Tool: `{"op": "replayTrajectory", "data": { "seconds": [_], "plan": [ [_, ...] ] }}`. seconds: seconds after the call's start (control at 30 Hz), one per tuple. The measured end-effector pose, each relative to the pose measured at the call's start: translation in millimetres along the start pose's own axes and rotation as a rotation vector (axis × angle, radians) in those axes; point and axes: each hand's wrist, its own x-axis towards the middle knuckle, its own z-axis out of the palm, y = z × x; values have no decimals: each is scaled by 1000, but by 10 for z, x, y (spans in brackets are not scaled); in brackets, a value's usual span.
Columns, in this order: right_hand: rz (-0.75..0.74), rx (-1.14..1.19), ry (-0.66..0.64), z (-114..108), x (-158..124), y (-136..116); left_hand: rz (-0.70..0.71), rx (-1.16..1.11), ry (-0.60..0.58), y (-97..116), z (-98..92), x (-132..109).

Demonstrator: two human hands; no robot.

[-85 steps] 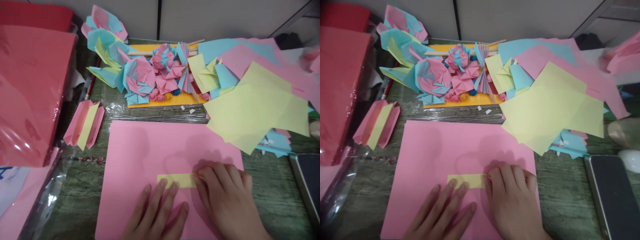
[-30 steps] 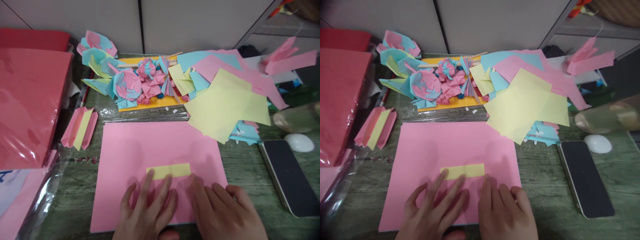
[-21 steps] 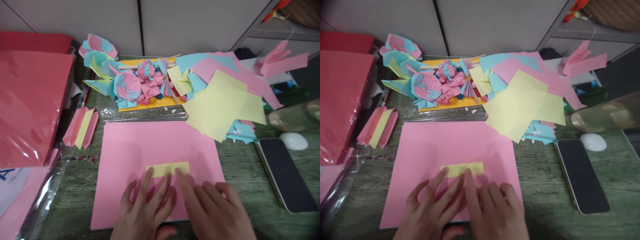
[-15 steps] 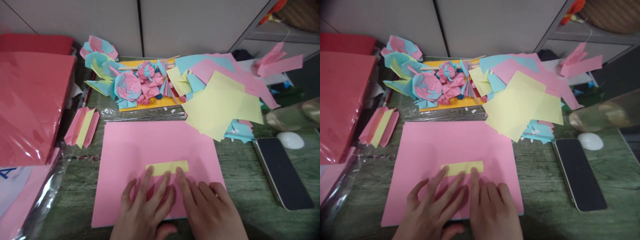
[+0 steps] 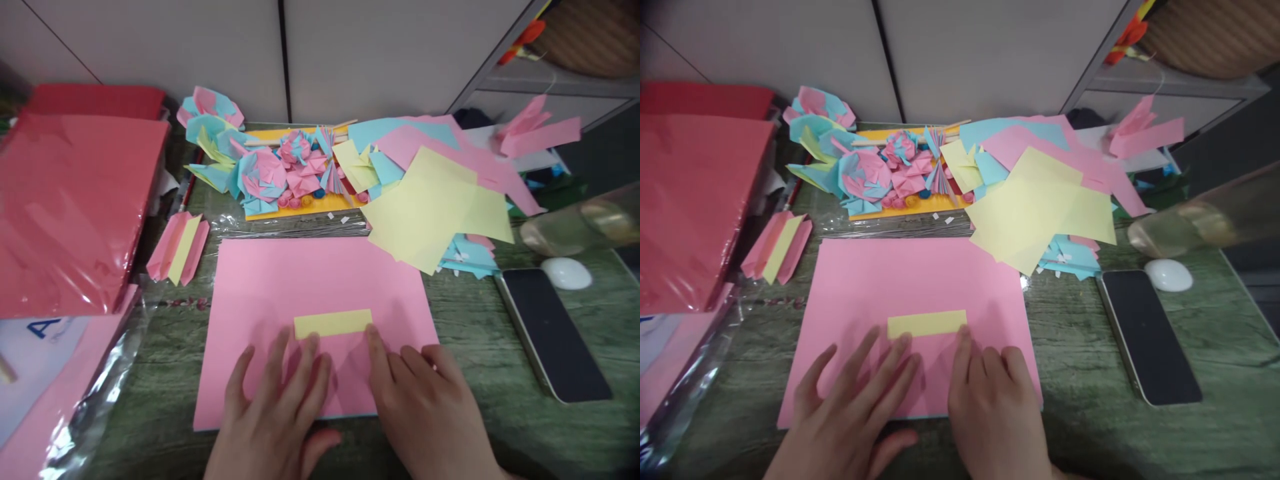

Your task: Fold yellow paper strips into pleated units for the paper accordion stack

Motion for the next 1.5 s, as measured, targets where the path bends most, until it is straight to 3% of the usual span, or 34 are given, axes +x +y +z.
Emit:
{"op": "replayTrajectory", "data": {
  "seconds": [0.17,0.5,0.63,0.77,0.83,1.1,1.3,1.5],
  "plan": [
    [-15,-14,-30,-7,-26,-10,-73,-22,34,15,-52,-82],
    [-5,-103,-66,-32,-54,51,-28,43,116,22,27,-35],
    [9,-80,-71,-27,-14,132,13,29,47,-29,72,41],
    [76,29,61,45,109,293,14,-15,2,-74,72,83],
    [54,114,66,95,167,351,8,-36,8,-83,70,79],
    [24,521,-139,157,175,236,-31,-32,62,-163,105,78],
    [-187,729,-317,99,160,182,-12,-65,23,-260,125,118],
    [-180,748,-242,221,177,181,-27,-127,-26,-298,129,144]
  ]
}}
